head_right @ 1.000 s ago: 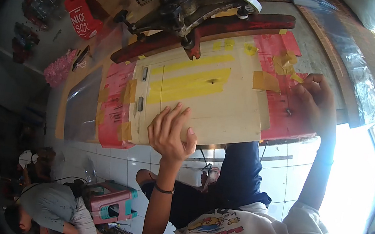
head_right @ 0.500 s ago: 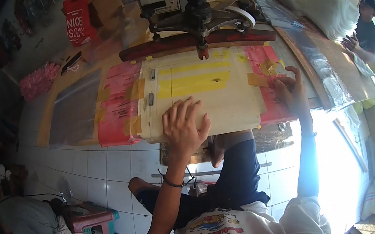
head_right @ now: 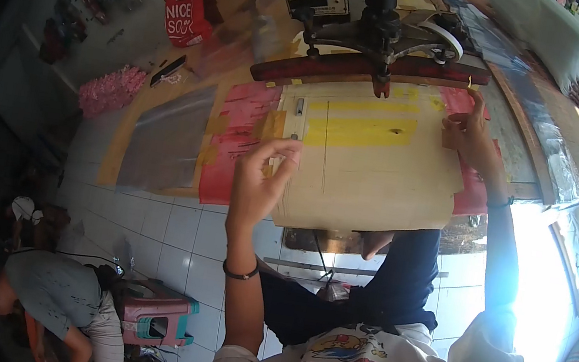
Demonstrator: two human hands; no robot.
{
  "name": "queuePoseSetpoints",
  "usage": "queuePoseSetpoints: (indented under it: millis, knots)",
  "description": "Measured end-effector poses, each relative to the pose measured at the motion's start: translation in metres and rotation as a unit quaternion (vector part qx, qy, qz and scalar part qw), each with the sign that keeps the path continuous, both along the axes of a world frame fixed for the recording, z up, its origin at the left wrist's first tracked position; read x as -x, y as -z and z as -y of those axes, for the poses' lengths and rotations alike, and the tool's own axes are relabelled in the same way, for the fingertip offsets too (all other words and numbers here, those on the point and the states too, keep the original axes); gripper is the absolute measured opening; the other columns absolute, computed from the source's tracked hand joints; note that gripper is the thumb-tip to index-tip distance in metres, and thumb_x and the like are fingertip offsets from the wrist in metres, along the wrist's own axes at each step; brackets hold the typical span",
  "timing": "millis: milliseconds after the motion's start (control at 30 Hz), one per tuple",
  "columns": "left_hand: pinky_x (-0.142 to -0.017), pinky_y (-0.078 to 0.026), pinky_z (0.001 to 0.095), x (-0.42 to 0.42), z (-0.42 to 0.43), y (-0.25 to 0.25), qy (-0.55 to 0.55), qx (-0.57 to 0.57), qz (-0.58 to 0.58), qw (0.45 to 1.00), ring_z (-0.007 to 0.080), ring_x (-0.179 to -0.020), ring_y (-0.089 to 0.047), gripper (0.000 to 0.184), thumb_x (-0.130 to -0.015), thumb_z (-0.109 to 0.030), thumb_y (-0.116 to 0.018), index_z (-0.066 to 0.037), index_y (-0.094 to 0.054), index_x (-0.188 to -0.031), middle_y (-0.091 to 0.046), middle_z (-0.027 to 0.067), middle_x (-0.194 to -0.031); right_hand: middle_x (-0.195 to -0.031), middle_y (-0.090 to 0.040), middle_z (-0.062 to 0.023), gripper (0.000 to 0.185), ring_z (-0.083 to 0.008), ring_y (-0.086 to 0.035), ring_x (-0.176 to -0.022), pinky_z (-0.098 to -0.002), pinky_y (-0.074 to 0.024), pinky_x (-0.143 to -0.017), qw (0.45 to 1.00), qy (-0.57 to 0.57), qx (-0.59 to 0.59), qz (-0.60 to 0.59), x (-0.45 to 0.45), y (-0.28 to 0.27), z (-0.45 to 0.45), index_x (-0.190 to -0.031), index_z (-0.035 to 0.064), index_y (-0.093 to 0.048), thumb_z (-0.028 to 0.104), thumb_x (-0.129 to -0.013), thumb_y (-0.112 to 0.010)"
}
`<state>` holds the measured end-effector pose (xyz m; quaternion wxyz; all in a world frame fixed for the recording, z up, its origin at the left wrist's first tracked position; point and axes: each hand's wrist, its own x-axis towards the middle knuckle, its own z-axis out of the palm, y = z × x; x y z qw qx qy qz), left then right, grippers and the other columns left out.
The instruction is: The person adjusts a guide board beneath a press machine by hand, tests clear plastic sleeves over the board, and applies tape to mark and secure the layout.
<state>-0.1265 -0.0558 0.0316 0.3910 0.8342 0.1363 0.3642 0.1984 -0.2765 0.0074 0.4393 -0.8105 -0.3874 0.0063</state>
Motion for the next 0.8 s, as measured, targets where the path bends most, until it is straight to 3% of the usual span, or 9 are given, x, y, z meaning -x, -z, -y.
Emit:
queuePoseSetpoints:
  millis: [33, 100, 300, 400, 500, 700, 800]
  knots:
    - [-0.078, -0.054, 0.0329, 0.002, -0.016, 0.0, -0.05, 0.029, -0.013, 0.998, 0.0268, -0.087, -0.069, 0.021, -0.09, -0.012, -0.068, 0.0, -0.069, -0.108, -0.071, 0.012, -0.091, -0.103, -0.068, -0.0202, 0.076, -0.0263, -0.068, -0.093, -0.037, -0.0544, -0.08, 1.0, 0.006, -0.007, -0.003, 0.001, 0.002, -0.002, -0.15, 0.0071, -0.017, 0.012, -0.092, -0.065]
    - [-0.082, -0.053, 0.0356, 0.002, -0.052, 0.002, -0.085, 0.044, -0.088, 0.992, 0.028, -0.094, -0.068, 0.027, -0.09, -0.018, -0.068, -0.001, -0.068, -0.112, -0.07, 0.0141, -0.1, -0.102, -0.068, -0.0194, 0.079, -0.0245, -0.068, -0.091, -0.0365, -0.0542, -0.078, 0.999, 0.019, -0.024, -0.009, -0.001, 0.009, -0.006, -0.15, 0.0049, -0.016, 0.012, -0.091, -0.067]
    - [-0.097, -0.044, 0.0446, -0.035, -0.112, 0.032, -0.14, -0.217, -0.228, 0.939, 0.0324, -0.106, -0.057, 0.044, -0.093, -0.038, -0.064, -0.002, -0.067, -0.118, -0.061, 0.0152, -0.115, -0.083, -0.067, -0.013, 0.085, -0.0186, -0.065, -0.073, -0.0311, -0.0521, -0.068, 0.998, 0.042, -0.033, 0.013, -0.01, 0.016, -0.008, -0.152, -0.0024, -0.011, 0.008, -0.089, -0.067]
    - [-0.102, -0.038, 0.0468, -0.043, -0.108, 0.04, -0.168, -0.246, -0.246, 0.922, 0.0339, -0.111, -0.052, 0.047, -0.093, -0.039, -0.062, -0.003, -0.063, -0.125, -0.059, 0.0141, -0.118, -0.073, -0.063, -0.0087, 0.083, -0.0168, -0.06, -0.064, -0.0299, -0.0485, -0.062, 0.996, 0.041, -0.037, 0.067, -0.019, 0.024, -0.006, -0.152, -0.0012, -0.013, 0.005, -0.089, -0.067]
    - [-0.104, -0.035, 0.0479, -0.027, -0.107, 0.039, -0.132, -0.207, -0.228, 0.942, 0.0324, -0.119, -0.049, 0.051, -0.094, -0.038, -0.061, -0.003, -0.059, -0.131, -0.058, 0.0136, -0.123, -0.07, -0.06, -0.0064, 0.08, -0.015, -0.057, -0.062, -0.031, -0.0459, -0.059, 0.997, 0.032, -0.053, 0.052, -0.02, 0.026, -0.006, -0.151, 0.0007, -0.016, 0.004, -0.089, -0.066]
    - [-0.108, -0.031, 0.0468, 0.027, -0.165, 0.047, -0.242, -0.252, -0.26, 0.9, 0.0304, -0.127, -0.048, 0.05, -0.097, -0.037, -0.058, -0.002, -0.057, -0.133, -0.056, 0.0128, -0.132, -0.068, -0.059, -0.0028, 0.075, -0.0107, -0.055, -0.062, -0.0277, -0.0447, -0.06, 0.999, 0.005, -0.032, -0.022, -0.012, 0.012, 0.004, -0.151, 0.0095, -0.022, 0.005, -0.091, -0.066]
    - [-0.117, -0.023, 0.0506, 0.047, -0.19, 0.045, -0.256, -0.19, -0.314, 0.894, 0.0318, -0.139, -0.038, 0.055, -0.1, -0.043, -0.05, -0.004, -0.053, -0.139, -0.048, 0.0132, -0.146, -0.072, -0.063, -0.0046, 0.073, -0.0109, -0.058, -0.065, -0.0271, -0.0466, -0.062, 0.999, 0.005, -0.042, -0.028, -0.016, 0.015, 0.005, -0.151, 0.011, -0.022, 0.005, -0.092, -0.065]
